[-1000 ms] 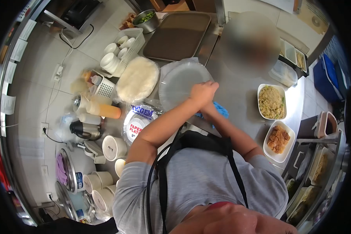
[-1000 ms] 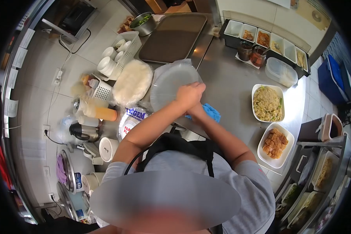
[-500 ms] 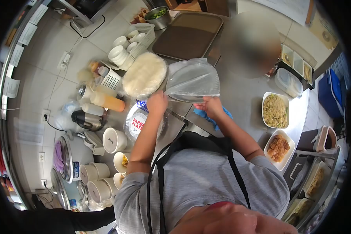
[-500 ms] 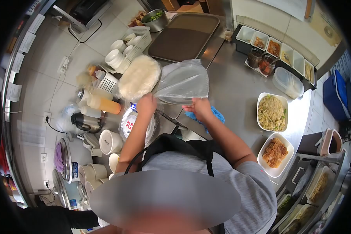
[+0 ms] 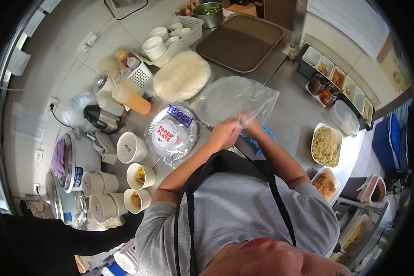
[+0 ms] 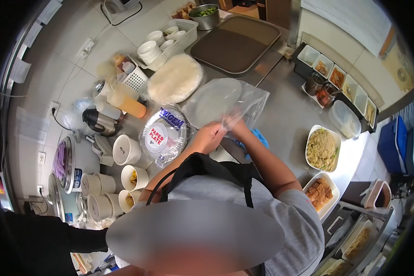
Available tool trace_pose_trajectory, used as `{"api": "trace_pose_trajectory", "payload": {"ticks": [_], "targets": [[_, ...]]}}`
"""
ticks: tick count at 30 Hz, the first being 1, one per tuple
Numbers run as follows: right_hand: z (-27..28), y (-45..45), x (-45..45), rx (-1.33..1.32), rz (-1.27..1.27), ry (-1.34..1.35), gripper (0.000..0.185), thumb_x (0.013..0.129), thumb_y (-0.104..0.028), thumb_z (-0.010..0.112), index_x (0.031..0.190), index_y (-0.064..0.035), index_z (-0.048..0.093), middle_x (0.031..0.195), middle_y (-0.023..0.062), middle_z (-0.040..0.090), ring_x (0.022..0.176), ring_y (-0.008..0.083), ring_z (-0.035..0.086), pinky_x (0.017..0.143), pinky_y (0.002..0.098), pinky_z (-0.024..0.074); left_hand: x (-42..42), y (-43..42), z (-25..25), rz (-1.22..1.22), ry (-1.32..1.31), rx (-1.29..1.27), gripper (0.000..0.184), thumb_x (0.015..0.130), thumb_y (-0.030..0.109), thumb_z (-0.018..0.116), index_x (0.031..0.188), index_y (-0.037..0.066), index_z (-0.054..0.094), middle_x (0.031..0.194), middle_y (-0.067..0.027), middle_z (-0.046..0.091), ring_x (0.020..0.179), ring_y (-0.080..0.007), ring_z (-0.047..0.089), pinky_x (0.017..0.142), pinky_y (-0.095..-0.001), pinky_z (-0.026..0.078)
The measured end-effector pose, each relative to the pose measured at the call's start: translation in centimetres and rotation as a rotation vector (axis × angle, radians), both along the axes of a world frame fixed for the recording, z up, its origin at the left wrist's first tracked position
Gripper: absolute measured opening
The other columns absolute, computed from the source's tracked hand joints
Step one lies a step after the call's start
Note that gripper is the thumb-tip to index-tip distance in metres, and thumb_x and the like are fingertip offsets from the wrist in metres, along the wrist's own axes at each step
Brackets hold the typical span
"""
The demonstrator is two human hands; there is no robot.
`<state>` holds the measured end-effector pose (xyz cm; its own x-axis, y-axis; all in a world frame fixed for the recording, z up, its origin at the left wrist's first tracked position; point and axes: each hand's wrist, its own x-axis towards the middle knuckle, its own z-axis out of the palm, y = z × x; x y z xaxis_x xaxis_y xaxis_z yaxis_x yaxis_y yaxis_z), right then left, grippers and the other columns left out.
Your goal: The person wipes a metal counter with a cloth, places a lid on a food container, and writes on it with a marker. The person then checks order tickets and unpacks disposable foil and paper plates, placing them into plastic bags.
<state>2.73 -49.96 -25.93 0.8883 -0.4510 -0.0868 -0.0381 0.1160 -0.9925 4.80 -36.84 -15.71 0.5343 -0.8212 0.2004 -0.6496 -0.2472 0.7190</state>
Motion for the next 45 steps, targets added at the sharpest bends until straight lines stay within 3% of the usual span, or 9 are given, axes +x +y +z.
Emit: {"api": "trace_pose_trajectory", "payload": {"ticks": [3, 6, 9, 16, 23, 26, 35, 41, 45], "targets": [[0.8, -1.3, -0.6, -0.593, 0.233, -0.15, 0.021, 0.07, -0.022, 0.058, 0.077, -0.0031, 0.053, 0.073, 0.0133, 0.055, 0.069, 0.0268, 0.053, 0.065, 0.0376, 0.0421, 0.4, 0.4, -1.0, 0.041, 0.072, -0.092, 0.014, 0.076, 0.013, 0.047, 0.07, 0.0, 0.049, 0.07, -0.016, 0.05, 0.067, -0.0332, 0.049, 0.059, -0.0383, 0.039], [2.3, -1.4, 0.3, -1.247, 0.433, 0.079, 0.018, 0.069, -0.019, 0.055, 0.077, -0.0029, 0.059, 0.085, 0.0158, 0.058, 0.079, 0.0269, 0.056, 0.068, 0.0361, 0.0431, 0.6, 0.2, -1.2, 0.029, 0.05, -0.124, 0.012, 0.077, 0.011, 0.047, 0.073, 0.0, 0.049, 0.069, -0.0149, 0.048, 0.065, -0.0302, 0.048, 0.059, -0.0345, 0.039], [1.7, -0.7, 3.8, -1.474, 0.549, 0.173, 0.018, 0.07, -0.019, 0.055, 0.079, -0.0034, 0.059, 0.087, 0.0156, 0.058, 0.081, 0.0268, 0.056, 0.069, 0.036, 0.0432, 0.5, -0.1, -1.7, -0.037, 0.027, -0.148, 0.011, 0.077, 0.01, 0.047, 0.073, -0.001, 0.049, 0.069, -0.0145, 0.047, 0.066, -0.0287, 0.048, 0.06, -0.0326, 0.038], [-3.7, 1.0, 7.0, -1.369, 0.519, 0.108, 0.02, 0.07, -0.018, 0.054, 0.083, -0.0045, 0.06, 0.091, 0.0149, 0.058, 0.085, 0.0266, 0.056, 0.071, 0.036, 0.0435, 1.1, 0.9, -2.8, 0.051, -0.124, -0.048, 0.008, 0.074, 0.009, 0.05, 0.075, 0.001, 0.051, 0.074, -0.013, 0.049, 0.075, -0.0299, 0.048, 0.067, -0.0366, 0.038], [-4.7, 0.5, 6.8, -1.303, 0.511, 0.137, 0.022, 0.071, -0.018, 0.053, 0.087, -0.0056, 0.061, 0.095, 0.0143, 0.058, 0.089, 0.0264, 0.055, 0.072, 0.0359, 0.0438, 2.5, -0.2, -2.3, 0.514, -0.581, -0.05, 0.011, 0.068, 0.01, 0.053, 0.078, 0.006, 0.052, 0.08, -0.0092, 0.05, 0.08, -0.0302, 0.047, 0.067, -0.0426, 0.036], [-3.8, -0.1, 6.5, -1.295, 0.529, 0.263, 0.023, 0.071, -0.017, 0.052, 0.089, -0.006, 0.061, 0.097, 0.0141, 0.058, 0.09, 0.0263, 0.055, 0.073, 0.0359, 0.0439, 4.1, 0.1, -3.3, 0.435, -0.572, 0.336, 0.024, 0.06, 0.006, 0.055, 0.084, 0.01, 0.057, 0.081, -0.0076, 0.051, 0.081, -0.0273, 0.048, 0.071, -0.0402, 0.039], [10.0, -2.7, -0.6, -1.315, 0.562, 0.782, 0.027, 0.069, -0.01, 0.054, 0.095, -0.0038, 0.058, 0.094, 0.0152, 0.059, 0.088, 0.0274, 0.058, 0.071, 0.0349, 0.047, 5.5, -2.5, -6.4, 0.322, -0.643, 0.599, 0.017, 0.067, 0.009, 0.05, 0.083, 0.006, 0.056, 0.087, -0.008, 0.054, 0.085, -0.0249, 0.051, 0.065, -0.0376, 0.044], [10.7, -7.0, -8.4, -1.408, 0.374, 0.795, 0.03, 0.068, -0.008, 0.053, 0.097, -0.0007, 0.048, 0.084, 0.0172, 0.058, 0.079, 0.0306, 0.058, 0.066, 0.038, 0.0472, 5.0, -2.8, -8.4, 0.327, -0.56, 0.743, 0.022, 0.071, 0.018, 0.052, 0.09, 0.007, 0.055, 0.094, -0.0092, 0.052, 0.091, -0.0255, 0.049, 0.074, -0.0387, 0.041], [12.6, -7.1, -10.5, -1.436, 0.298, 0.87, 0.026, 0.071, -0.01, 0.051, 0.095, -0.0011, 0.046, 0.082, 0.0155, 0.058, 0.077, 0.0289, 0.059, 0.064, 0.0367, 0.0478, 2.1, -4.6, -4.9, 0.27, -0.67, 0.489, 0.024, 0.072, 0.021, 0.052, 0.093, 0.008, 0.053, 0.096, -0.0096, 0.05, 0.092, -0.0262, 0.048, 0.074, -0.0395, 0.04]]}}
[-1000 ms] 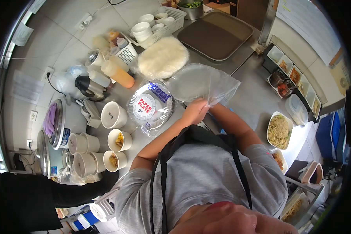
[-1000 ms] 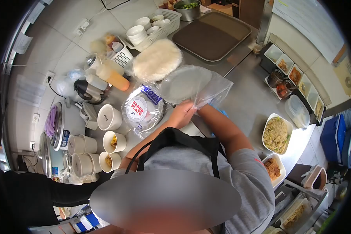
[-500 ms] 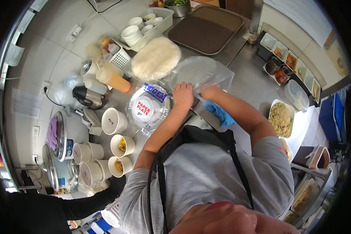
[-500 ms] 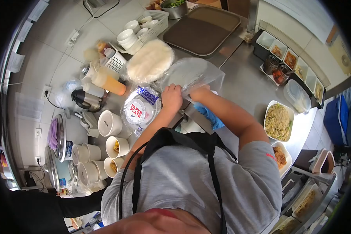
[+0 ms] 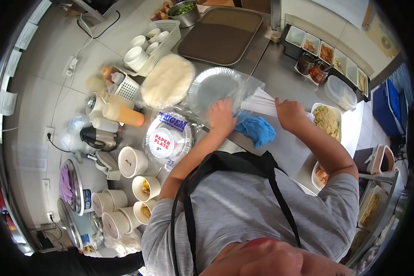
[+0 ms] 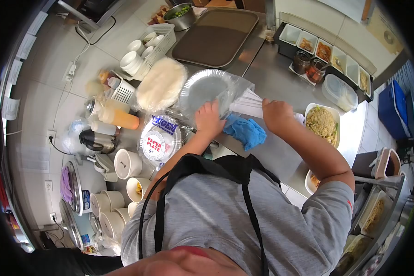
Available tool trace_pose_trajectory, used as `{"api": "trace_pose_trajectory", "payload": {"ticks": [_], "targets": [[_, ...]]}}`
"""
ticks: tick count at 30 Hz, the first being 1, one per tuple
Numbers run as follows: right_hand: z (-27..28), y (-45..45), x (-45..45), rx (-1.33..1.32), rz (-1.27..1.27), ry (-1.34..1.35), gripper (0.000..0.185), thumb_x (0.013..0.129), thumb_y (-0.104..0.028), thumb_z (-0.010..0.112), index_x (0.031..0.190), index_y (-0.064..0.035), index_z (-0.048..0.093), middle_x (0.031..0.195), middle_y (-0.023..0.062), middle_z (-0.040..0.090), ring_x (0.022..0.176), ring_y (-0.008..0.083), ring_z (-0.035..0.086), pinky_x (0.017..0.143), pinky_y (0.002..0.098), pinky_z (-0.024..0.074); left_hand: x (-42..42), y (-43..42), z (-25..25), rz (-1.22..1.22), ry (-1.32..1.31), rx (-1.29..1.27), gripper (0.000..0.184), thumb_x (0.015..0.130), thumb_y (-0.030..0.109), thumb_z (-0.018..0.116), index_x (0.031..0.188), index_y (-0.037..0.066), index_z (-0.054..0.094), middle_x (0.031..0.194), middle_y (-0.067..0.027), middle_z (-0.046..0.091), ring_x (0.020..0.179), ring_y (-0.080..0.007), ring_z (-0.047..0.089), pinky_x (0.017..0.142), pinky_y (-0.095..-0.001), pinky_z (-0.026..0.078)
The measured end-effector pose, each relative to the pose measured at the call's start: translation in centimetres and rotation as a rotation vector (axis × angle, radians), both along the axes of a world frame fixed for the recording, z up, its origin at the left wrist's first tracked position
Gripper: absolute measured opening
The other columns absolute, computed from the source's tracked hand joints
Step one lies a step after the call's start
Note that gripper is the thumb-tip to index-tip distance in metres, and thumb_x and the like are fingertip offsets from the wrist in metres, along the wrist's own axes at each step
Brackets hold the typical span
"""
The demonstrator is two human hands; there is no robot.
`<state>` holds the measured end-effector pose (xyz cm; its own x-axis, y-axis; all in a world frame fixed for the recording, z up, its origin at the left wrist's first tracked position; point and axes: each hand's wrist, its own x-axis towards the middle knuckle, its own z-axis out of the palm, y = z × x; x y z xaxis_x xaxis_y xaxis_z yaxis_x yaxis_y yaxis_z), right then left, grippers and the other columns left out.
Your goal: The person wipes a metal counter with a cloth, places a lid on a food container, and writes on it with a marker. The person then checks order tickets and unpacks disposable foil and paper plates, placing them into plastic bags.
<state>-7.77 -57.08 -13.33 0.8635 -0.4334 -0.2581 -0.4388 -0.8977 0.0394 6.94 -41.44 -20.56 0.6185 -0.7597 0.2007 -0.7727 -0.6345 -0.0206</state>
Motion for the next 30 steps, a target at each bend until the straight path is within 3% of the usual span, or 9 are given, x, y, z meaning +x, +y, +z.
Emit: {"api": "trace_pose_trajectory", "payload": {"ticks": [2, 5, 8, 13, 16, 19, 21, 24, 30], "targets": [[0.1, 0.2, -0.4, -0.008, -0.008, -0.011, 0.028, 0.071, -0.01, 0.05, 0.097, -0.0013, 0.045, 0.082, 0.0158, 0.058, 0.077, 0.0287, 0.059, 0.063, 0.0365, 0.0478, -1.1, -0.9, 1.0, -0.146, -0.048, -0.05, 0.024, 0.072, 0.02, 0.053, 0.092, 0.008, 0.052, 0.098, -0.0098, 0.05, 0.093, -0.027, 0.048, 0.072, -0.0388, 0.04], [0.3, 0.8, -0.7, 0.016, 0.011, -0.023, 0.028, 0.071, -0.01, 0.05, 0.097, -0.0016, 0.044, 0.083, 0.0168, 0.058, 0.077, 0.0289, 0.059, 0.064, 0.0368, 0.0478, 0.6, -2.0, -1.8, -0.165, 0.01, -0.047, 0.021, 0.071, 0.018, 0.055, 0.089, 0.008, 0.052, 0.094, -0.0113, 0.052, 0.088, -0.0286, 0.05, 0.069, -0.0398, 0.041], [-0.5, 0.5, -0.5, 0.117, 0.017, -0.049, 0.03, 0.069, -0.01, 0.05, 0.097, -0.0018, 0.044, 0.084, 0.0174, 0.058, 0.077, 0.0297, 0.059, 0.065, 0.0378, 0.0474, 1.9, -1.8, -0.2, -0.083, 0.109, -0.043, 0.018, 0.071, 0.017, 0.056, 0.086, 0.008, 0.052, 0.085, -0.0123, 0.056, 0.079, -0.0297, 0.054, 0.065, -0.0401, 0.042], [-2.2, -0.7, 0.7, 0.304, 0.081, -0.109, 0.035, 0.065, -0.01, 0.051, 0.098, -0.0018, 0.044, 0.086, 0.0181, 0.058, 0.078, 0.0321, 0.058, 0.069, 0.0387, 0.0459, 3.7, -0.2, 1.0, -0.075, 0.144, -0.274, 0.01, 0.072, 0.015, 0.053, 0.08, 0.008, 0.053, 0.074, -0.0111, 0.056, 0.068, -0.0291, 0.056, 0.061, -0.0394, 0.044], [-2.0, -0.5, 0.9, 0.273, 0.13, 0.0, 0.043, 0.067, -0.017, 0.053, 0.107, -0.0042, 0.042, 0.086, 0.0176, 0.058, 0.08, 0.0318, 0.057, 0.07, 0.0403, 0.0444, 3.3, 0.5, 2.4, -0.078, 0.185, -0.44, 0.008, 0.072, 0.014, 0.053, 0.077, 0.008, 0.053, 0.072, -0.0106, 0.056, 0.066, -0.0294, 0.055, 0.06, -0.0392, 0.044], [-2.8, 0.8, 2.1, 0.274, 0.17, -0.127, 0.045, 0.067, -0.02, 0.055, 0.107, -0.0046, 0.041, 0.087, 0.0182, 0.058, 0.081, 0.0312, 0.057, 0.069, 0.0403, 0.0443, 2.1, 0.5, 3.4, -0.172, 0.195, -0.522, 0.007, 0.072, 0.013, 0.053, 0.075, 0.007, 0.054, 0.072, -0.011, 0.056, 0.065, -0.0303, 0.055, 0.059, -0.0391, 0.044], [-2.6, 2.7, 5.2, 0.328, 0.131, -0.083, 0.043, 0.063, -0.011, 0.055, 0.104, -0.0012, 0.045, 0.089, 0.0169, 0.058, 0.084, 0.0315, 0.057, 0.07, 0.0387, 0.0457, 0.8, 0.1, 4.0, -0.221, 0.23, -0.522, 0.006, 0.073, 0.012, 0.053, 0.075, 0.006, 0.054, 0.072, -0.0115, 0.055, 0.066, -0.0309, 0.054, 0.059, -0.0383, 0.044], [-8.1, 4.1, 13.0, 0.292, 0.166, 0.093, 0.046, 0.066, -0.017, 0.054, 0.109, -0.0032, 0.045, 0.09, 0.013, 0.059, 0.083, 0.0311, 0.057, 0.069, 0.0385, 0.0459, -1.0, -0.3, 4.9, -0.244, 0.322, -0.558, 0.007, 0.074, 0.011, 0.052, 0.076, 0.005, 0.055, 0.073, -0.0122, 0.055, 0.068, -0.0313, 0.053, 0.06, -0.0365, 0.044], [-8.2, 6.1, 20.2, 0.3, 0.228, 0.061, 0.046, 0.064, -0.02, 0.054, 0.107, -0.004, 0.047, 0.101, 0.0144, 0.053, 0.093, 0.0305, 0.05, 0.077, 0.0396, 0.041, -0.8, 0.7, 5.6, -0.291, 0.354, -0.626, 0.007, 0.073, 0.01, 0.051, 0.077, 0.004, 0.053, 0.074, -0.0122, 0.054, 0.069, -0.0307, 0.053, 0.06, -0.0361, 0.044]]}}
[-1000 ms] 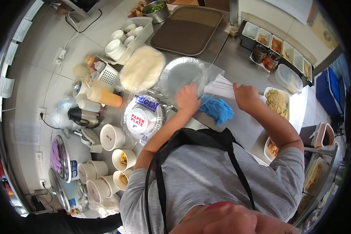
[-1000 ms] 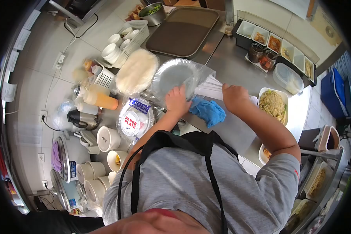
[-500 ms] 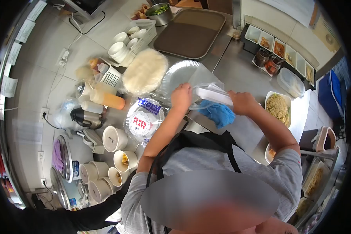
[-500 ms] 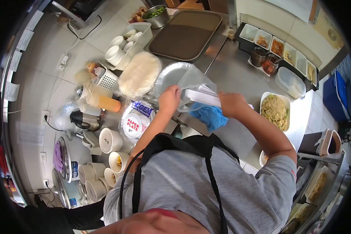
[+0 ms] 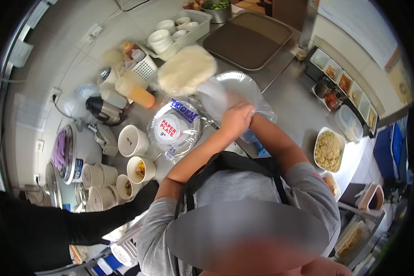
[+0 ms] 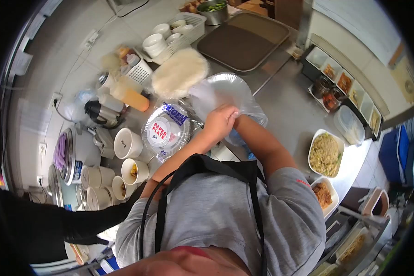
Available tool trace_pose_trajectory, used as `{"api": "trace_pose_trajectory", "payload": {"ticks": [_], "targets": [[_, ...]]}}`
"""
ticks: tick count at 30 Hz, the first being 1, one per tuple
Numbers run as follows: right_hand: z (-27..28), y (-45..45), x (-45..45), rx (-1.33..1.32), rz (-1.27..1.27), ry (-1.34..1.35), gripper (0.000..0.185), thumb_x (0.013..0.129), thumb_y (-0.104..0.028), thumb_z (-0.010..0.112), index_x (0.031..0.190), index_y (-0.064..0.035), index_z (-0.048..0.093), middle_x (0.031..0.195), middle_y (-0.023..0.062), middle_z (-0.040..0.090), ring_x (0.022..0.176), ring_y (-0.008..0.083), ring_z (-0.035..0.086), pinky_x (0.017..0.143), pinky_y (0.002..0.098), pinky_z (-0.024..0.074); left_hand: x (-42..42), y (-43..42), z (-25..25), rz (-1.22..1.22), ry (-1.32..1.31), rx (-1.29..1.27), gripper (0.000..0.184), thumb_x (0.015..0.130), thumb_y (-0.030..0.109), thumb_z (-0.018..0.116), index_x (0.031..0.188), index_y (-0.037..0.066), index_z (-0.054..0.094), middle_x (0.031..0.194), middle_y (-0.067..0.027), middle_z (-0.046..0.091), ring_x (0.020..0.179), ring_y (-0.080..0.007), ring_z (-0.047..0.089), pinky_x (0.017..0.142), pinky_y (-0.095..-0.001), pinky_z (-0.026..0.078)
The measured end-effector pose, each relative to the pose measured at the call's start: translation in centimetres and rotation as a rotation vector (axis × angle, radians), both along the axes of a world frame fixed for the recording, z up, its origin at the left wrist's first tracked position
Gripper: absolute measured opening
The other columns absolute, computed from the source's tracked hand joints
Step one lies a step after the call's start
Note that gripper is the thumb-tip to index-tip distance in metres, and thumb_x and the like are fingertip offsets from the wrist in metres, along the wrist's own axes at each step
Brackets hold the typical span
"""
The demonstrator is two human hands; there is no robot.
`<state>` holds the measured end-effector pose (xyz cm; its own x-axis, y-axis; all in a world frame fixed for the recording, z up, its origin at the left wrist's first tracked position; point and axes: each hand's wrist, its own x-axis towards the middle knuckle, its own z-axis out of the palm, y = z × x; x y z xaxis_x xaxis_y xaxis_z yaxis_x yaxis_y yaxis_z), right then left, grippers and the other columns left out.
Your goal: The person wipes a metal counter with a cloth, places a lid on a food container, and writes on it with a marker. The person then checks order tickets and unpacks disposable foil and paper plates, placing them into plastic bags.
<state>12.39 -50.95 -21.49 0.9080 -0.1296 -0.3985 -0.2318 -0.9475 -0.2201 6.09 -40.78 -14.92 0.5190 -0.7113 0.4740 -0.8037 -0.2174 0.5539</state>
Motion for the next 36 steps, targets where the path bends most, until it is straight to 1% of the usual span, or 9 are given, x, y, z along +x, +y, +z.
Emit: {"api": "trace_pose_trajectory", "payload": {"ticks": [6, 10, 11, 12, 14, 20, 28, 32, 36], "targets": [[2.8, -3.1, -2.2, -0.04, 0.097, -0.222, 0.046, 0.063, -0.024, 0.054, 0.105, -0.0047, 0.049, 0.111, 0.0159, 0.047, 0.104, 0.0298, 0.044, 0.084, 0.0406, 0.0361, 0.4, 2.1, -2.9, 0.053, 0.025, 0.024, 0.008, 0.072, 0.009, 0.051, 0.079, 0.005, 0.054, 0.073, -0.0121, 0.054, 0.07, -0.0315, 0.054, 0.062, -0.038, 0.044], [-7.6, -7.0, -4.2, -0.373, 0.436, -1.099, 0.062, 0.075, -0.038, 0.047, 0.126, -0.0083, 0.03, 0.127, 0.0178, 0.032, 0.115, 0.0354, 0.033, 0.092, 0.0423, 0.0288, 0.1, 2.6, -5.6, 0.137, 0.066, 0.132, 0.029, 0.067, 0.021, 0.058, 0.093, 0.01, 0.054, 0.09, -0.0138, 0.052, 0.082, -0.0329, 0.051, 0.068, -0.0393, 0.043], [-7.3, -6.1, -5.5, -0.62, 0.432, -0.621, 0.06, 0.079, -0.037, 0.041, 0.13, -0.0107, 0.022, 0.133, 0.015, 0.023, 0.123, 0.0349, 0.021, 0.097, 0.0425, 0.0202, -0.1, 3.0, -5.4, 0.132, 0.09, 0.174, 0.036, 0.065, 0.024, 0.061, 0.098, 0.012, 0.053, 0.097, -0.0139, 0.049, 0.09, -0.0332, 0.048, 0.073, -0.0404, 0.041], [-8.8, -7.0, -5.2, -0.557, 0.677, -1.203, 0.06, 0.079, -0.038, 0.039, 0.13, -0.0126, 0.021, 0.134, 0.0131, 0.023, 0.124, 0.035, 0.019, 0.098, 0.0451, 0.0165, -0.2, 3.4, -5.2, 0.108, 0.113, 0.211, 0.043, 0.063, 0.028, 0.063, 0.102, 0.014, 0.052, 0.105, -0.0139, 0.046, 0.098, -0.0336, 0.044, 0.078, -0.0415, 0.039], [-17.6, -8.7, -2.9, -0.407, 0.409, -1.229, 0.06, 0.079, -0.044, 0.038, 0.129, -0.0129, 0.027, 0.134, 0.0117, 0.023, 0.125, 0.0286, 0.017, 0.097, 0.0482, 0.016, -0.5, 3.8, -7.1, 0.095, 0.055, 0.272, 0.048, 0.062, 0.03, 0.064, 0.106, 0.016, 0.051, 0.111, -0.0135, 0.043, 0.106, -0.033, 0.038, 0.083, -0.0434, 0.034], [-11.3, -8.2, -4.1, -0.546, 0.345, -0.678, 0.057, 0.077, -0.04, 0.042, 0.128, -0.0185, 0.03, 0.134, 0.0085, 0.025, 0.123, 0.0325, 0.019, 0.096, 0.0513, 0.0115, -0.1, 4.9, -11.8, -0.076, -0.075, 0.422, 0.057, 0.061, 0.031, 0.066, 0.112, 0.017, 0.047, 0.118, -0.0144, 0.038, 0.115, -0.0322, 0.03, 0.089, -0.047, 0.028], [-8.1, -8.3, -7.9, -0.47, 0.478, -1.01, 0.043, 0.071, -0.034, 0.052, 0.109, -0.013, 0.051, 0.112, 0.0103, 0.048, 0.103, 0.0328, 0.043, 0.081, 0.0471, 0.0357, 0.6, 9.3, -8.8, 0.137, 0.109, 0.147, 0.066, 0.059, 0.027, 0.068, 0.117, 0.012, 0.041, 0.117, -0.0217, 0.035, 0.111, -0.0371, 0.032, 0.088, -0.0459, 0.031], [3.7, -8.1, -11.5, 0.056, 0.251, 0.118, 0.037, 0.073, -0.031, 0.053, 0.101, -0.0063, 0.054, 0.104, 0.0129, 0.053, 0.088, 0.0316, 0.052, 0.077, 0.0432, 0.0396, 1.2, 9.9, -8.2, 0.258, -0.026, 0.196, 0.074, 0.056, 0.024, 0.071, 0.12, 0.013, 0.037, 0.12, -0.0223, 0.031, 0.11, -0.0412, 0.031, 0.088, -0.048, 0.031], [7.0, -9.8, -12.7, 0.295, -0.191, -0.406, 0.042, 0.068, -0.016, 0.058, 0.107, -0.004, 0.048, 0.104, 0.0162, 0.053, 0.087, 0.0337, 0.053, 0.076, 0.0417, 0.0409, 1.1, 7.7, -8.0, 0.183, -0.045, 0.298, 0.079, 0.054, 0.02, 0.071, 0.123, 0.015, 0.033, 0.126, -0.0221, 0.023, 0.115, -0.0432, 0.025, 0.091, -0.0501, 0.027]]}}
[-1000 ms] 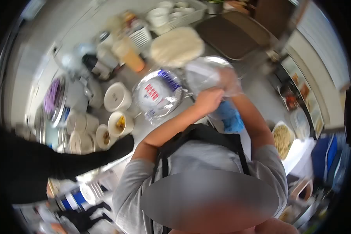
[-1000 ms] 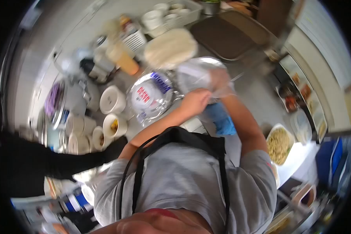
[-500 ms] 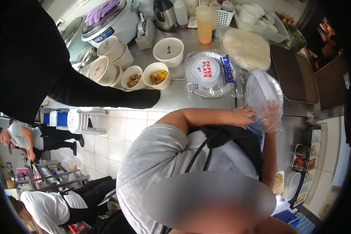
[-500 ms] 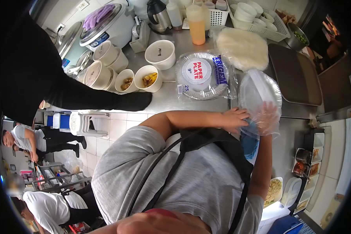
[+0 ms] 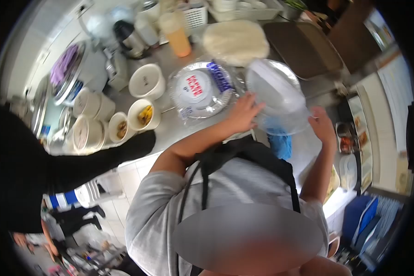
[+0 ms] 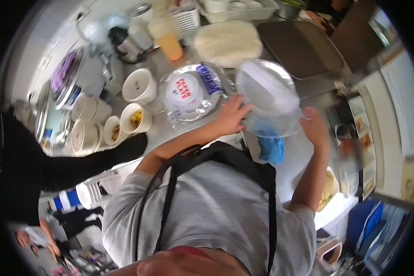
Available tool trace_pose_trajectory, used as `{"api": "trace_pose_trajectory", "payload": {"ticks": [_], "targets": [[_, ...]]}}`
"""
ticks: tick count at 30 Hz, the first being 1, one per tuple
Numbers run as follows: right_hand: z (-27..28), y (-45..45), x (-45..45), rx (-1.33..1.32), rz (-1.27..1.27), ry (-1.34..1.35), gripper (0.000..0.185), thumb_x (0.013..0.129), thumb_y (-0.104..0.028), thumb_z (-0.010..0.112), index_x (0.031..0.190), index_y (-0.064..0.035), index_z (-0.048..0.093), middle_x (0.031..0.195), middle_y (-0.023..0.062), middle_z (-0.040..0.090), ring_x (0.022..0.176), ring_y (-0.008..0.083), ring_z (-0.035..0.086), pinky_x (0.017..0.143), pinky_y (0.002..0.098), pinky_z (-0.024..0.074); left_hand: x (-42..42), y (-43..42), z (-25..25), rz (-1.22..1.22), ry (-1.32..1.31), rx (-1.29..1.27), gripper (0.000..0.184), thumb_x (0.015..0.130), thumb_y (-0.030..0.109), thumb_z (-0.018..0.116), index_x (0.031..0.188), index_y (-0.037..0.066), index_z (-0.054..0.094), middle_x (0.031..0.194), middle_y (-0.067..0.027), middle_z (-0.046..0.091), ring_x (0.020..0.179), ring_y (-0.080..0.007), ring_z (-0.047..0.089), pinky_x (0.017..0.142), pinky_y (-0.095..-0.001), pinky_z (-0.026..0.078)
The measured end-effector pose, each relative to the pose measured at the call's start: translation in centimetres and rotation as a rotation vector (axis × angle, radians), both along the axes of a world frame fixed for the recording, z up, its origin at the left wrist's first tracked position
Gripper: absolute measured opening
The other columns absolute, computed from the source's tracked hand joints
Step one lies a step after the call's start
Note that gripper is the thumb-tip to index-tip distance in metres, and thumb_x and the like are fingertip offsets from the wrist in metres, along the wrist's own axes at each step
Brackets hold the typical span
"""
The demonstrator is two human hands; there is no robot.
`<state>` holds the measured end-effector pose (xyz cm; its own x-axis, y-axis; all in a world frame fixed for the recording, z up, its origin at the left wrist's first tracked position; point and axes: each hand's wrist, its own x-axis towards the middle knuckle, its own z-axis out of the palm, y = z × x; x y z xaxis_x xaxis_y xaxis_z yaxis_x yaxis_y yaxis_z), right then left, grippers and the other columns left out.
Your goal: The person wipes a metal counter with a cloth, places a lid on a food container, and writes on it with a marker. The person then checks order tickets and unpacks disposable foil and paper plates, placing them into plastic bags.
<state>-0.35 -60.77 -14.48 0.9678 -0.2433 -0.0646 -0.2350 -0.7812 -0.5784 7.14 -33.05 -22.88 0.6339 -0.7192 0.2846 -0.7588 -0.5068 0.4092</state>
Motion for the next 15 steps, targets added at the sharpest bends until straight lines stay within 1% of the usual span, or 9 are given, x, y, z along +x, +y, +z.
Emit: {"api": "trace_pose_trajectory", "payload": {"ticks": [3, 5, 8, 9, 11, 12, 13, 14, 15], "targets": [[-4.2, -0.4, 1.3, -0.418, 0.106, -0.442, 0.042, 0.067, -0.013, 0.058, 0.107, -0.0032, 0.048, 0.106, 0.0157, 0.052, 0.089, 0.0319, 0.054, 0.076, 0.0399, 0.0414, -0.1, -1.7, -1.0, -0.01, -0.048, 0.039, 0.078, 0.054, 0.018, 0.071, 0.123, 0.017, 0.034, 0.127, -0.0215, 0.023, 0.117, -0.0426, 0.023, 0.093, -0.0493, 0.025], [-8.7, -0.8, 1.6, -0.328, 0.218, -0.392, 0.04, 0.067, -0.013, 0.058, 0.106, -0.0034, 0.049, 0.105, 0.0162, 0.053, 0.088, 0.0312, 0.054, 0.077, 0.0395, 0.0411, -0.1, -2.8, -0.5, -0.076, -0.078, 0.089, 0.074, 0.056, 0.015, 0.069, 0.122, 0.017, 0.036, 0.128, -0.0201, 0.022, 0.118, -0.0418, 0.022, 0.093, -0.0493, 0.024], [-11.3, -1.6, 1.5, -0.148, 0.112, -0.067, 0.033, 0.069, -0.012, 0.056, 0.101, -0.0026, 0.05, 0.097, 0.0166, 0.055, 0.083, 0.0272, 0.055, 0.073, 0.0371, 0.0426, 0.5, -3.4, -2.3, -0.158, -0.135, 0.017, 0.052, 0.059, 0.01, 0.062, 0.11, 0.016, 0.049, 0.125, -0.0158, 0.03, 0.118, -0.0373, 0.026, 0.092, -0.0505, 0.025], [-11.4, -1.8, 1.3, -0.064, 0.029, 0.077, 0.03, 0.07, -0.012, 0.055, 0.099, -0.0022, 0.051, 0.094, 0.0166, 0.056, 0.08, 0.0254, 0.056, 0.07, 0.036, 0.0434, 0.7, -3.5, -2.7, -0.182, -0.111, 0.013, 0.045, 0.06, 0.008, 0.06, 0.104, 0.014, 0.051, 0.121, -0.0148, 0.036, 0.115, -0.0356, 0.03, 0.091, -0.0496, 0.027], [-9.5, -2.9, 1.7, 0.126, -0.02, 0.146, 0.023, 0.073, -0.012, 0.054, 0.094, -0.0025, 0.051, 0.086, 0.0139, 0.056, 0.073, 0.0188, 0.056, 0.063, 0.0315, 0.0429, 1.7, -3.3, -2.8, -0.245, -0.065, 0.013, 0.031, 0.061, 0.004, 0.054, 0.092, 0.011, 0.057, 0.112, -0.0128, 0.046, 0.11, -0.0322, 0.038, 0.089, -0.0478, 0.03], [-8.1, -3.5, 1.7, 0.226, -0.05, 0.173, 0.02, 0.074, -0.012, 0.053, 0.091, -0.0027, 0.052, 0.083, 0.0126, 0.057, 0.069, 0.0154, 0.055, 0.06, 0.0293, 0.0427, 2.4, -3.4, -1.9, -0.228, -0.002, -0.093, 0.026, 0.061, 0.003, 0.052, 0.086, 0.01, 0.057, 0.103, -0.0122, 0.051, 0.104, -0.0318, 0.043, 0.087, -0.0453, 0.033], [-5.1, -3.1, 1.3, 0.264, -0.103, 0.047, 0.016, 0.075, -0.013, 0.052, 0.089, -0.003, 0.051, 0.079, 0.009, 0.055, 0.065, 0.0116, 0.053, 0.056, 0.0269, 0.0406, 3.2, -3.6, -0.3, -0.211, 0.065, -0.193, 0.022, 0.062, 0.002, 0.05, 0.081, 0.008, 0.058, 0.094, -0.0116, 0.055, 0.097, -0.0313, 0.048, 0.084, -0.0429, 0.036], [-2.7, -2.9, 1.0, 0.298, -0.152, -0.08, 0.014, 0.077, -0.014, 0.052, 0.086, -0.0034, 0.051, 0.075, 0.0054, 0.054, 0.061, 0.0078, 0.05, 0.052, 0.0245, 0.0385, 4.1, -4.4, 1.3, -0.169, -0.098, -0.441, 0.013, 0.063, 0.005, 0.048, 0.075, 0.006, 0.054, 0.078, -0.0143, 0.055, 0.078, -0.0335, 0.052, 0.068, -0.0402, 0.041], [-2.8, -4.1, 1.3, 0.544, -0.135, -0.225, 0.022, 0.076, -0.017, 0.054, 0.093, -0.0043, 0.05, 0.081, 0.0051, 0.054, 0.067, 0.0093, 0.05, 0.057, 0.025, 0.0396, 4.4, -4.6, 4.0, -0.038, 0.053, -0.435, 0.014, 0.065, 0.004, 0.046, 0.077, 0.004, 0.053, 0.079, -0.0169, 0.055, 0.078, -0.0355, 0.051, 0.068, -0.0413, 0.041]]}}
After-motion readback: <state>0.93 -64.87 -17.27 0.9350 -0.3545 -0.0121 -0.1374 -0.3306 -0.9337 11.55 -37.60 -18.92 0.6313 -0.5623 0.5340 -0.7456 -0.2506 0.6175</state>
